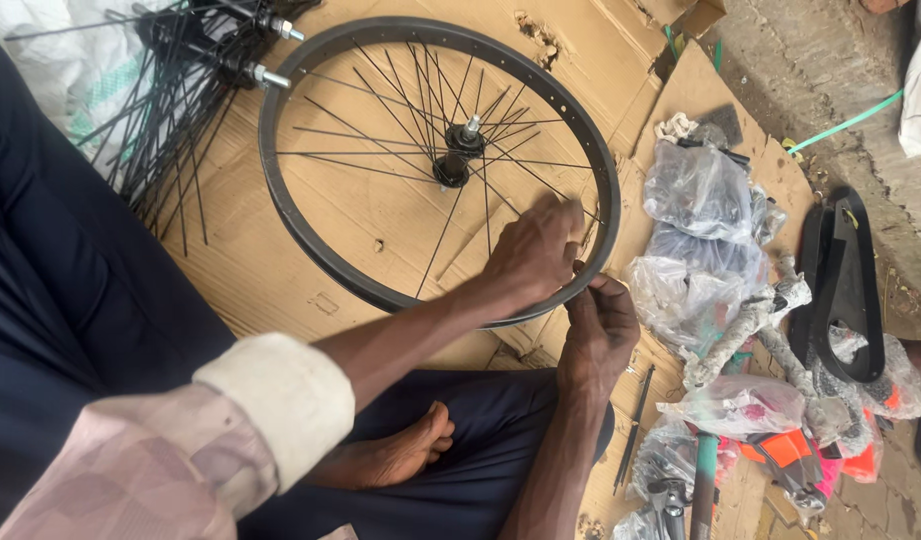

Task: The person inserts bicycle spokes into the hub and rim, then secures them with nipples. The person works on a single wheel, methodically adding spokes and tightening them by hand.

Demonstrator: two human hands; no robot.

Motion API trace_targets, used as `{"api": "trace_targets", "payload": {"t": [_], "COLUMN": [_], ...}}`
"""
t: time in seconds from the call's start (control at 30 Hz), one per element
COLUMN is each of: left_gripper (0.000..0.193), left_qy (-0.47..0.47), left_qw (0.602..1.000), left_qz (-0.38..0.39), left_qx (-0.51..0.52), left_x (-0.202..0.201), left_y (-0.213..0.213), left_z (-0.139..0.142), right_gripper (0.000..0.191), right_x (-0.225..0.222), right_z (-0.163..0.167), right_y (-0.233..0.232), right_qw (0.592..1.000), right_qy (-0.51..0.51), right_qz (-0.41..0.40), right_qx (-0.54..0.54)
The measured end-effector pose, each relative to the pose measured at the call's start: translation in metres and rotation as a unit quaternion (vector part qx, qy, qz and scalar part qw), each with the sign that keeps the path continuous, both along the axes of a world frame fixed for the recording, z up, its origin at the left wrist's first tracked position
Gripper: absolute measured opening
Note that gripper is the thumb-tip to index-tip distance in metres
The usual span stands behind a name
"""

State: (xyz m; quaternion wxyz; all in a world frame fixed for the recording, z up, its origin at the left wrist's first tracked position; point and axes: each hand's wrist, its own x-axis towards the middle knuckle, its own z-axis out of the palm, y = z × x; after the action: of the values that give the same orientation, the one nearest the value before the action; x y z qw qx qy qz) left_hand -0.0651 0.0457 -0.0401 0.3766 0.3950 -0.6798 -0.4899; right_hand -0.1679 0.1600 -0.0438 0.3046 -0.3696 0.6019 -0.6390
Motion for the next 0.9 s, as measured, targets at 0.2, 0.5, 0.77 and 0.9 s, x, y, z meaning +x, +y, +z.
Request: {"api": "trace_targets", "payload": {"t": [0.2,0.5,0.77,0.9], "left_gripper": [0.014,0.045,0.045,0.053], "left_qy": [0.066,0.077,0.008,0.048], "left_qw": [0.952,0.916,0.954,0.922], "left_qz": [-0.195,-0.305,-0.284,-0.327], "left_qx": [0.228,0.25,0.099,0.201], "left_x": [0.001,0.011,-0.005,0.003], "left_y": [-0.018,-0.033,-0.021,-0.028], "left_z": [-0.017,-0.01,-0.015,-0.018], "right_gripper": [0.012,0.012,0.017,0.013], "right_x": [-0.001,0.004,-0.001,0.0], "right_z": [-0.004,0.002,-0.003,-0.004], "right_y": [-0.002,0.0,0.001,0.002], "right_qw": [0.995,0.999,0.999,0.996], "right_qy": [0.073,0.034,0.051,0.072], "right_qz": [-0.041,-0.007,-0.012,-0.021], "right_qx": [0.056,0.011,0.016,0.042]}}
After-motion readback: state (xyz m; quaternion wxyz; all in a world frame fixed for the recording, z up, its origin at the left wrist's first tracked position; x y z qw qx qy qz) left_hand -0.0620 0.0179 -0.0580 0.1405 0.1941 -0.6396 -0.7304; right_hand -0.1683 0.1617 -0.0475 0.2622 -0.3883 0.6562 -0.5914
